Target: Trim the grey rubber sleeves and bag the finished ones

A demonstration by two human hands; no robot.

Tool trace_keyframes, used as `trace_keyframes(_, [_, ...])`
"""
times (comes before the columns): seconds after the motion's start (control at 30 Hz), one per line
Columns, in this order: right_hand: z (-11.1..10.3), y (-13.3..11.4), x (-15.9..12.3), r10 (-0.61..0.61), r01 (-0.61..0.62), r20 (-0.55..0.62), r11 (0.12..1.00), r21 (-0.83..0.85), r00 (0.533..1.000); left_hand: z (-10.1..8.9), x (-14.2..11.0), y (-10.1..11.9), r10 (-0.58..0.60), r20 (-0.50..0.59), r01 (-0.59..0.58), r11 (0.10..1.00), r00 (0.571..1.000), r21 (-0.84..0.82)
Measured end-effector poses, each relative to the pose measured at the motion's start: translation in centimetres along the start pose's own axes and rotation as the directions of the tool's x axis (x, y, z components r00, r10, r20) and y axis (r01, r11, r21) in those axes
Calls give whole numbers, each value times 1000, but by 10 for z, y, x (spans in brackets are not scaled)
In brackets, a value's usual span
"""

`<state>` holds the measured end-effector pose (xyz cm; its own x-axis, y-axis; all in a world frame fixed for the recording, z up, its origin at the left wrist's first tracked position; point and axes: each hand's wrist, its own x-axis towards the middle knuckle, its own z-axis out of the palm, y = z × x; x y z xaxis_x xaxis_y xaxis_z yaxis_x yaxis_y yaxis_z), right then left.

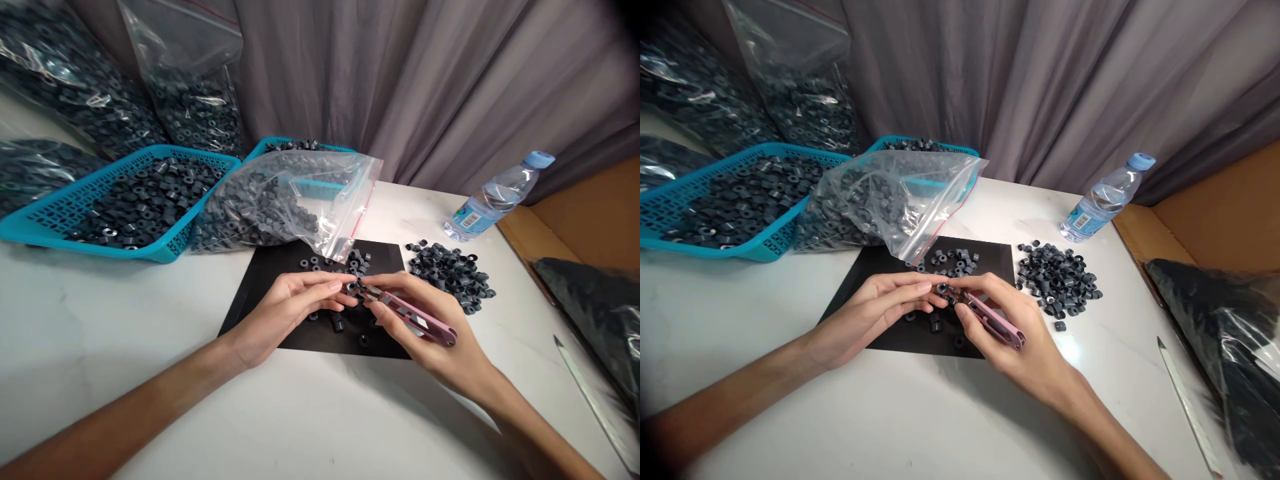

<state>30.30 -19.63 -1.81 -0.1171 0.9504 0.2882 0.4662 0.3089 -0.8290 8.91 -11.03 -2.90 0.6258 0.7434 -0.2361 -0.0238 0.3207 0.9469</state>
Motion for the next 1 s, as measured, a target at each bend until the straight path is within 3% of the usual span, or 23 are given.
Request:
trace_keyframes(0.63, [0,1,-1,8,-7,66,1000,-17,998,3,-1,4,20,-15,-20,1000,1000,24])
trace_keyframes(0.8, [-5,-1,0,-11,10,-23,1000,-24,1000,3,1,4,29,-35,-28,999,999,25])
trace_keyframes(0.93, [-10,10,4,-69,32,-143,968,-250,987,3,2,4,38,-59,-37,999,998,19])
trace_keyframes(1.0, [-11,19,7,-126,56,-126,889,-454,984,4,2,4,32,-70,-31,999,997,24])
